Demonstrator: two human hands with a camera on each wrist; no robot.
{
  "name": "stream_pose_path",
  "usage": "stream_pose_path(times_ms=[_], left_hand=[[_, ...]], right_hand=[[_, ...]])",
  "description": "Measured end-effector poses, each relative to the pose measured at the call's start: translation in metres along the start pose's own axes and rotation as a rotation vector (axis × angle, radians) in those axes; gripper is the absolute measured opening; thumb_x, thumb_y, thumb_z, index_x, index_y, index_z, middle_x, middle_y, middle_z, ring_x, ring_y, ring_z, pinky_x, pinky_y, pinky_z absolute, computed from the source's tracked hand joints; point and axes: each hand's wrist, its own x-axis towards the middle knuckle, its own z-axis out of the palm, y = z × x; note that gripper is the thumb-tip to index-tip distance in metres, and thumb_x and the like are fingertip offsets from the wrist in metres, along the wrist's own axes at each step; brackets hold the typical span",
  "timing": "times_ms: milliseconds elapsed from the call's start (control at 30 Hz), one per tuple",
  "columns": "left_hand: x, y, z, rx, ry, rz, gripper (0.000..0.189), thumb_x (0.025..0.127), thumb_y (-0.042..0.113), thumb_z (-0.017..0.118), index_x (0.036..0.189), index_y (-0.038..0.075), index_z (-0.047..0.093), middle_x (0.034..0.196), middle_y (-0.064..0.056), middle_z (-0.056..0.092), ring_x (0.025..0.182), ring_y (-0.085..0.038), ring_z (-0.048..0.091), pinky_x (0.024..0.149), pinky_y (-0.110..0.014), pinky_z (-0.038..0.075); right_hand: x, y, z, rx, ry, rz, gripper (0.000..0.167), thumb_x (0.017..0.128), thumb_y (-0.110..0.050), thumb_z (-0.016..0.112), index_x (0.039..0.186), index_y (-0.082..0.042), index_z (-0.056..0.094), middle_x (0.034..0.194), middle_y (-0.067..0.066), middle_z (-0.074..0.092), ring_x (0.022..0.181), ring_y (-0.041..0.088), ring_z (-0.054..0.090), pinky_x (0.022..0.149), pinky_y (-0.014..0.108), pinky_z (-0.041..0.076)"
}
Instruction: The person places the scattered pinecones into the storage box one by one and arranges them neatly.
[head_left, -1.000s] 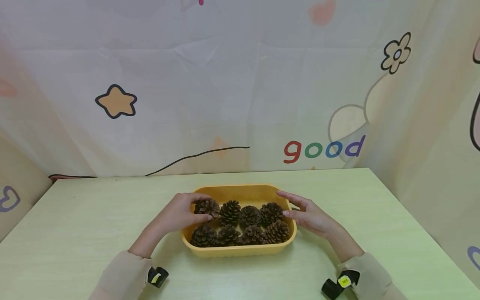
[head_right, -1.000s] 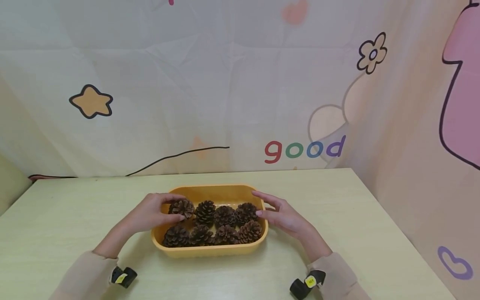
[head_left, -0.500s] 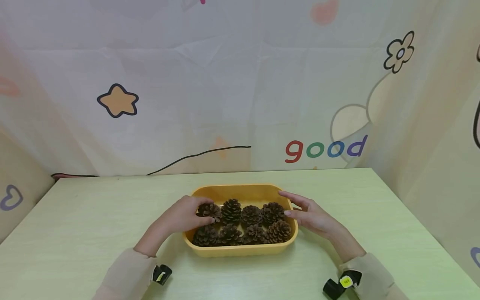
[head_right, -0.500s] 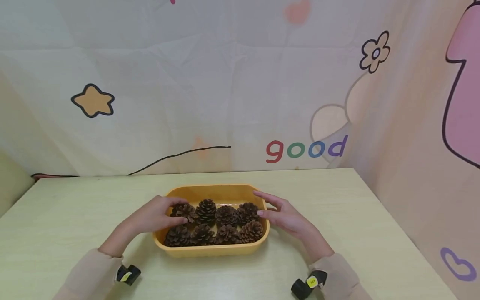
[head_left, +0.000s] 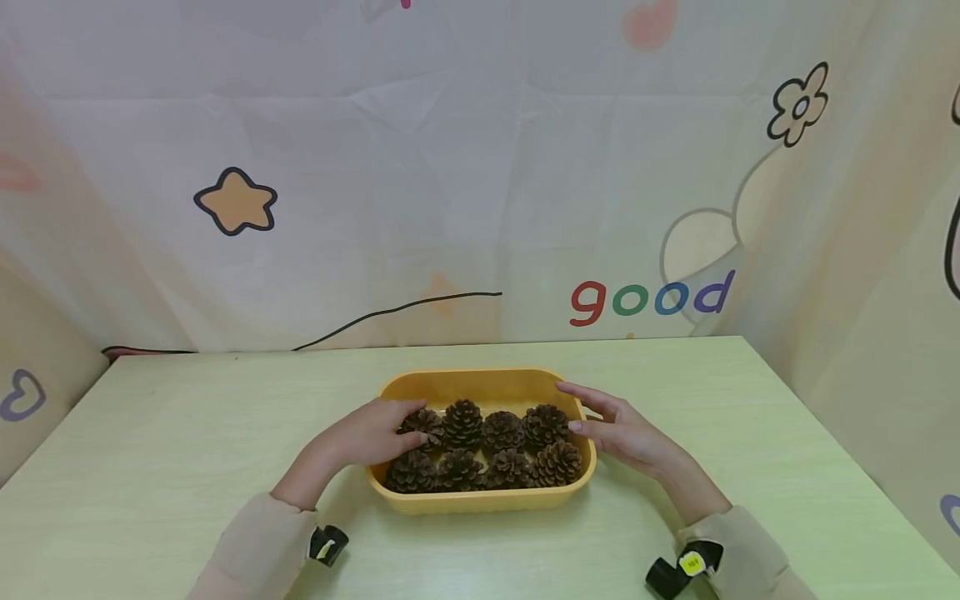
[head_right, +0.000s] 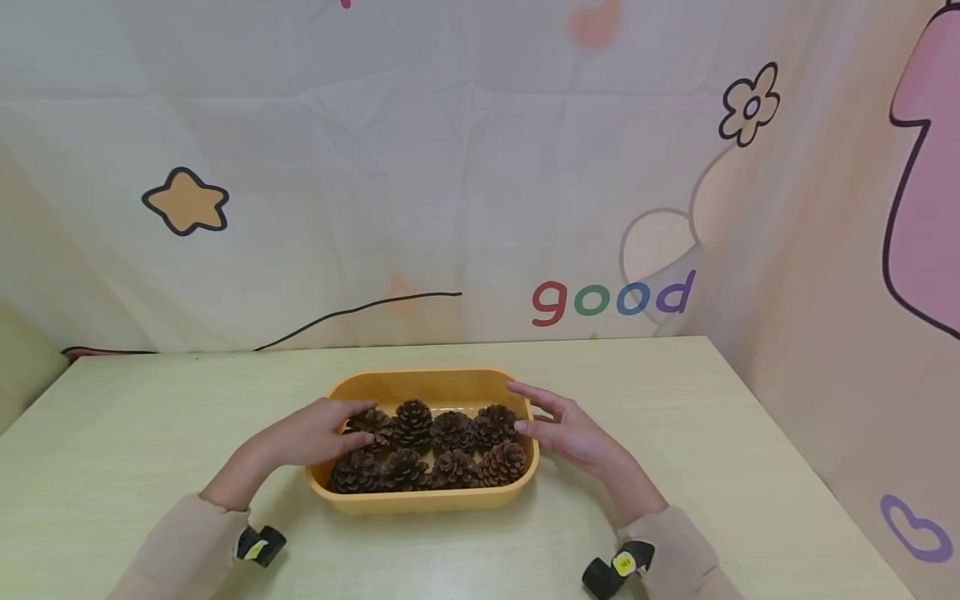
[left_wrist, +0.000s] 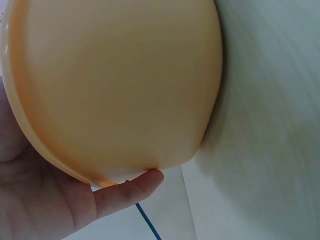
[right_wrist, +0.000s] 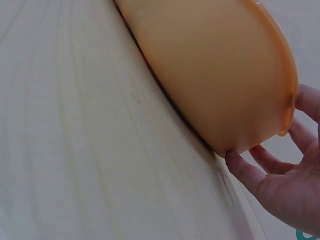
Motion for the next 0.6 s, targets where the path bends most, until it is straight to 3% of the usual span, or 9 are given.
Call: stream_pose_path(times_ms=[67,133,200,333,433,533,600], left_hand=[[-0.001,0.0,0.0,0.0,-0.002,0.006,0.05,0.092,0.017,0.054,0.132,-0.009,0.04,0.082,-0.011,0.063,0.045,-0.008,0.039,0.078,-0.034,0.046],[-0.001,-0.001,0.0,-0.004,-0.001,0.013,0.051,0.091,0.017,0.054,0.133,-0.008,0.04,0.059,-0.001,0.052,0.038,-0.006,0.025,0.07,-0.029,0.043],[-0.003,-0.001,-0.001,-0.005,0.006,0.023,0.051,0.091,0.017,0.056,0.133,-0.007,0.04,0.049,0.006,0.039,0.037,-0.005,0.024,0.064,-0.026,0.042],[-0.006,-0.002,-0.001,-0.005,0.032,0.044,0.051,0.089,0.016,0.058,0.132,-0.007,0.042,0.045,0.01,0.028,0.036,-0.004,0.024,0.057,-0.023,0.04],[-0.009,-0.002,-0.002,-0.014,0.048,0.044,0.05,0.089,0.015,0.058,0.132,-0.005,0.043,0.044,0.008,0.03,0.035,-0.004,0.023,0.052,-0.021,0.038],[-0.012,-0.002,-0.002,-0.026,0.066,0.027,0.05,0.088,0.015,0.059,0.133,-0.003,0.044,0.055,-0.002,0.054,0.034,-0.005,0.023,0.045,-0.021,0.036],[-0.014,-0.002,-0.003,-0.031,0.078,0.016,0.049,0.088,0.015,0.059,0.132,-0.001,0.044,0.074,-0.011,0.065,0.034,-0.006,0.023,0.043,-0.021,0.035]], right_hand=[[0.0,0.0,0.0,0.002,0.001,0.003,0.061,0.09,-0.01,0.056,0.142,0.001,0.025,0.149,0.021,0.011,0.131,0.043,0.018,0.092,0.029,0.045],[0.0,0.0,0.0,0.003,0.002,0.005,0.061,0.09,-0.01,0.056,0.142,0.001,0.025,0.149,0.021,0.012,0.131,0.043,0.019,0.092,0.03,0.045],[0.0,0.0,0.0,0.003,0.002,0.005,0.061,0.09,-0.01,0.056,0.141,0.0,0.026,0.149,0.021,0.012,0.131,0.042,0.02,0.092,0.03,0.045],[0.0,0.0,0.0,-0.001,0.0,0.003,0.06,0.09,-0.01,0.055,0.141,0.0,0.026,0.149,0.021,0.012,0.13,0.041,0.021,0.092,0.029,0.045],[0.001,0.0,0.001,-0.004,-0.001,0.001,0.06,0.09,-0.011,0.056,0.141,0.0,0.026,0.149,0.021,0.012,0.13,0.041,0.022,0.091,0.029,0.045],[0.002,-0.001,0.0,-0.018,-0.002,0.003,0.061,0.089,-0.011,0.057,0.141,0.0,0.027,0.149,0.02,0.012,0.131,0.042,0.02,0.092,0.03,0.045],[0.002,-0.002,0.0,-0.031,-0.001,0.008,0.062,0.089,-0.012,0.057,0.141,0.0,0.027,0.149,0.02,0.012,0.131,0.042,0.021,0.092,0.031,0.045]])
